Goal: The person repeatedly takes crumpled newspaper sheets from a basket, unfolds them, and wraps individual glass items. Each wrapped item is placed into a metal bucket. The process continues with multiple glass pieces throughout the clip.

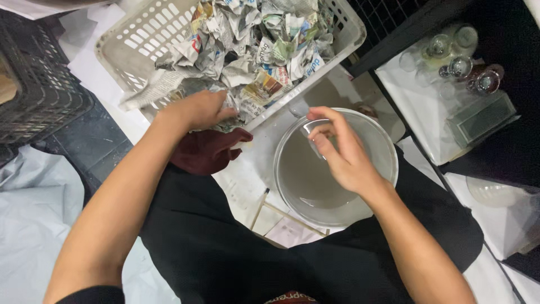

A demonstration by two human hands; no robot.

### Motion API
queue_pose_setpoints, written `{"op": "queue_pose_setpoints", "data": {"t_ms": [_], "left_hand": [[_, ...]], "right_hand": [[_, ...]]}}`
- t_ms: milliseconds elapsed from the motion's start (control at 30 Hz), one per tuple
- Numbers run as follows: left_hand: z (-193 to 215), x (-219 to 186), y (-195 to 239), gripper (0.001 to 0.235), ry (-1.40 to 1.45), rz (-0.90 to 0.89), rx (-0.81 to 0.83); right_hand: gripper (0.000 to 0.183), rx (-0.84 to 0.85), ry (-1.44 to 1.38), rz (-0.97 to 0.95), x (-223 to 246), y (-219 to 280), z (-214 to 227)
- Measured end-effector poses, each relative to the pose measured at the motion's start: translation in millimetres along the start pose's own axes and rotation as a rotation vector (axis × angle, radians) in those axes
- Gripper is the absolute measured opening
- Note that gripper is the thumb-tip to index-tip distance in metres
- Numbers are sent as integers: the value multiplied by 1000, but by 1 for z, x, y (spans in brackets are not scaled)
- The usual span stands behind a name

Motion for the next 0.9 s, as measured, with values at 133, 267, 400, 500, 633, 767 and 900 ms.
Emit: {"op": "queue_pose_setpoints", "data": {"t_ms": [133, 267, 400, 500, 633, 767, 900], "left_hand": [[-30, 20, -26, 58, -64, 18, 190], [-64, 42, -45, 61, -46, 176, 362], [-104, 68, -71, 72, 13, 351, 421], [-124, 66, -87, 71, 60, 268, 464], [-119, 49, -72, 63, 184, 320, 582], [-70, 21, -56, 52, 8, 320, 554], [-15, 13, -44, 40, 474, 351, 389]], "right_hand": [[47, 33, 155, 1, 18, -1, 6], [48, 79, 225, -61, 23, 2, 12], [51, 122, 342, -83, 23, 4, 17], [52, 149, 440, -95, 21, 4, 19], [53, 177, 509, -89, 17, 4, 21], [55, 159, 602, -17, 18, 4, 22], [56, 167, 659, -41, 13, 8, 20]]}}
Point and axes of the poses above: each hand's wrist, its own y-axis away from the middle knuckle, its own z-axis out of the back of the hand, x = y × z, the point moved 6 cm from there along -y, towards the middle knuckle, and after that the axes turned 6 degrees about x, right-handed, at the moved point
